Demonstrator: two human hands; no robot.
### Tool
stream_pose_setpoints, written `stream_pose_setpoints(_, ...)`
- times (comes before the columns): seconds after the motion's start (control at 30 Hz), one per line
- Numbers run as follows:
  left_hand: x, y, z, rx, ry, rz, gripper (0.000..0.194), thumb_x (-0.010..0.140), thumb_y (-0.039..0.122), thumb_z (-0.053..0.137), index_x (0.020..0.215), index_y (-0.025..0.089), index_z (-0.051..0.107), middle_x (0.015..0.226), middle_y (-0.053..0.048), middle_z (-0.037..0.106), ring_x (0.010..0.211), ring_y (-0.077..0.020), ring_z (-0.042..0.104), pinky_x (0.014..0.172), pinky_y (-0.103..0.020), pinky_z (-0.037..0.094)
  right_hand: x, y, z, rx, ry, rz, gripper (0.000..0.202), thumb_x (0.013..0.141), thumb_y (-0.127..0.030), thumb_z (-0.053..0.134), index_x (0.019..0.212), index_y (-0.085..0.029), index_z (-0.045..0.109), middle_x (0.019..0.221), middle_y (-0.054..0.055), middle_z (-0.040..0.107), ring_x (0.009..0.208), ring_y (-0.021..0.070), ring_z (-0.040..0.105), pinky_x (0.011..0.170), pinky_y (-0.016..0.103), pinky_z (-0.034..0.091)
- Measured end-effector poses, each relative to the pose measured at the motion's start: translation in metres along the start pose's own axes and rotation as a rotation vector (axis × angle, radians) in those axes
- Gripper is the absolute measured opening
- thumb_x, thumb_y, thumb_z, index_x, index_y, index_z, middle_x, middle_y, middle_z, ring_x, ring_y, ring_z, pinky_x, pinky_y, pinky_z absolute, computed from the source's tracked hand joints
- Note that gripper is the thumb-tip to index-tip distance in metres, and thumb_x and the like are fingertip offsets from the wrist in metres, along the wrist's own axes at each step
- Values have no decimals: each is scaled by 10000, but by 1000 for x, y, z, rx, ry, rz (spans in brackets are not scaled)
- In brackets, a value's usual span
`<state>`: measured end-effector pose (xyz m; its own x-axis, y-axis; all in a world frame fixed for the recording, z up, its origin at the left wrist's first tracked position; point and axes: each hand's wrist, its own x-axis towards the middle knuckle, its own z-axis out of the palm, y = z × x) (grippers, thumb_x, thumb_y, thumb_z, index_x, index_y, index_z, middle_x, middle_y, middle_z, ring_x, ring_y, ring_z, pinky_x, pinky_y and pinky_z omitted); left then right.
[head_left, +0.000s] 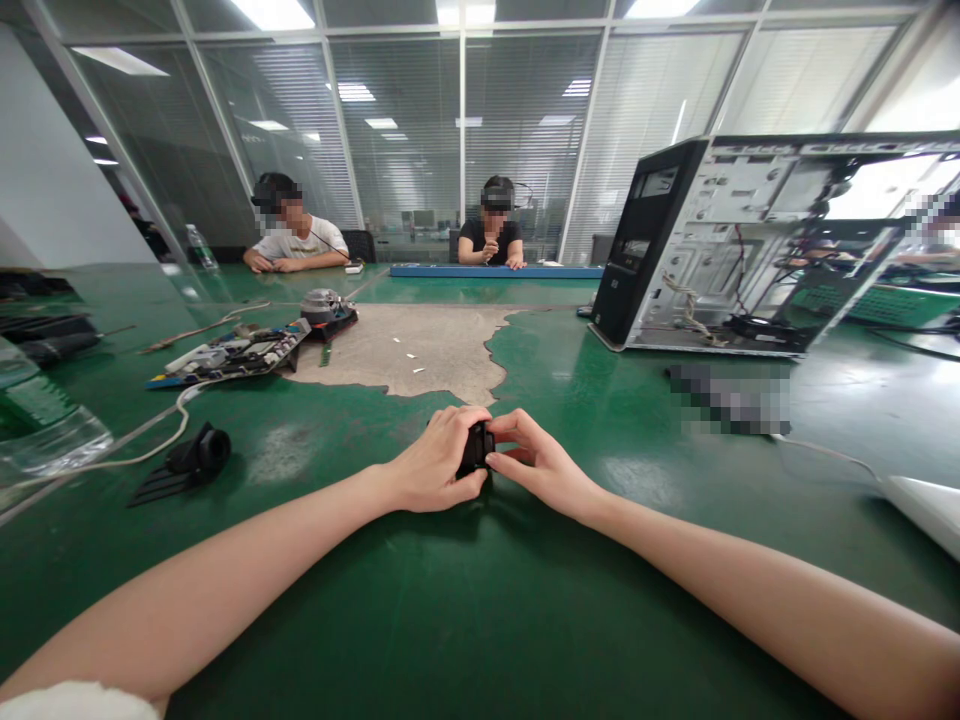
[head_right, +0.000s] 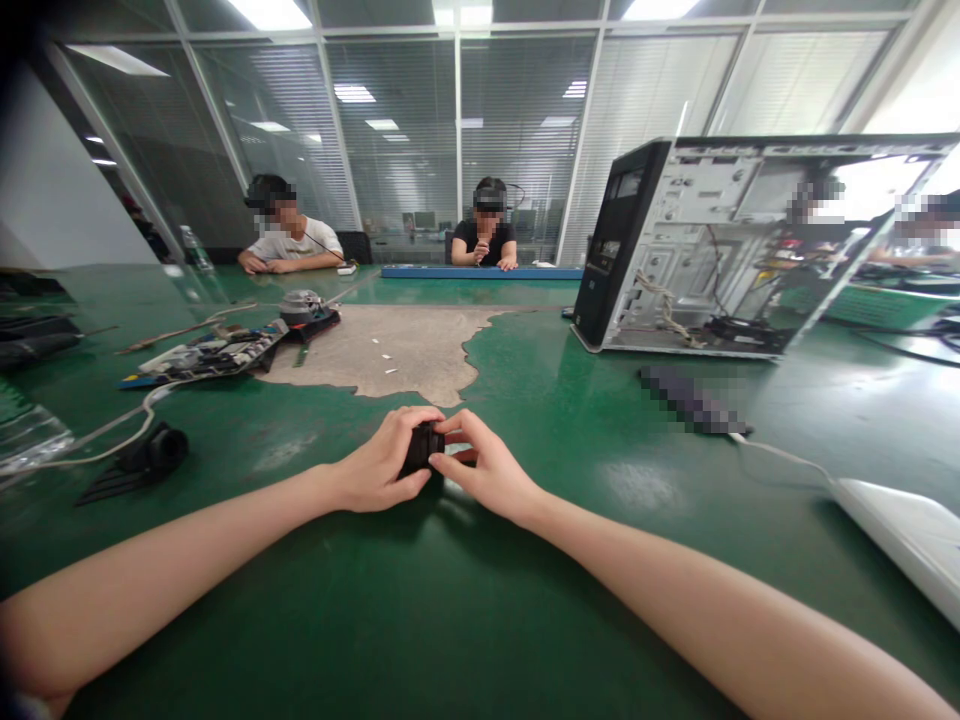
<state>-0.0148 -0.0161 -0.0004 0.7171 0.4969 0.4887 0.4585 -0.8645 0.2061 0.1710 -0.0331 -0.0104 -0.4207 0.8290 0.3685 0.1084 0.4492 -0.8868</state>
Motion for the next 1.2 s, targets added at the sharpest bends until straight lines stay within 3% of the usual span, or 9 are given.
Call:
stream_pose_setpoints(0.17, -1, 2, -11, -81, -79, 14, 513, 796, 156, 388, 1268, 164, 188, 1304, -132, 321, 1188, -243, 324, 1000, -455, 278, -1, 0, 0, -5, 9, -29, 217, 774, -198, 557, 969, -234, 468, 997, 23, 473, 989, 162, 519, 781, 301, 497)
stream_pose_setpoints(0.37, 0, -1, -17, -185, -138, -12, 555, 856, 231, 429, 1326, 216, 134, 1379, -98, 266, 1245, -217, 289, 1025, -418, 282, -1, 1, -2, 33, 5, 10, 209, 778, -192, 546, 960, -231, 451, 1007, 25, 485, 1004, 169, 526, 770, 298, 486)
stream_pose_setpoints(0.63, -2, -14, -5, -167, -105, -88, 492, 880, 360, 411, 1312, 217, 223, 1284, -98, 401, 1150, -233, 389, 971, -406, 323, 4, -2, -5, 103, 15, 151, 253, 761, -277, 574, 991, -210, 493, 1014, 41, 542, 917, 173, 556, 804, 353, 462)
stream_pose_setpoints(0.9, -3, -17, 3, -128, -95, -126, 440, 914, 373, 272, 1304, 182, 203, 1244, -123, 402, 1103, -238, 400, 957, -429, 320, 6, -5, -7, 233, -43, 108, 267, 718, -273, 633, 928, -206, 482, 1007, 32, 533, 939, 168, 562, 872, 370, 422)
stream_pose_setpoints(1.0, -2, -16, 5, -117, -117, -161, 568, 861, 462, 378, 1306, 170, 179, 1265, -144, 368, 1115, -267, 387, 946, -453, 325, 6, -3, -6, 232, -38, 119, 273, 707, -267, 645, 910, -208, 472, 1008, 27, 531, 935, 166, 568, 889, 382, 416)
stream_pose_setpoints(1.1, -1, -15, 7, -105, -120, -187, 775, 707, 552, 570, 1280, 167, 215, 1233, -153, 374, 1092, -300, 401, 908, -465, 356, 7, 0, -6, 215, -25, 132, 278, 702, -263, 648, 901, -206, 463, 991, 23, 526, 921, 160, 571, 883, 379, 423)
stream_pose_setpoints(1.2, 1, -15, 8, -121, -109, -209, 706, 709, 510, 587, 1245, 185, 262, 1171, -130, 421, 1047, -288, 435, 876, -461, 375, 6, 1, -5, 231, -27, 127, 300, 685, -250, 663, 891, -207, 449, 968, 15, 527, 924, 158, 570, 883, 373, 425)
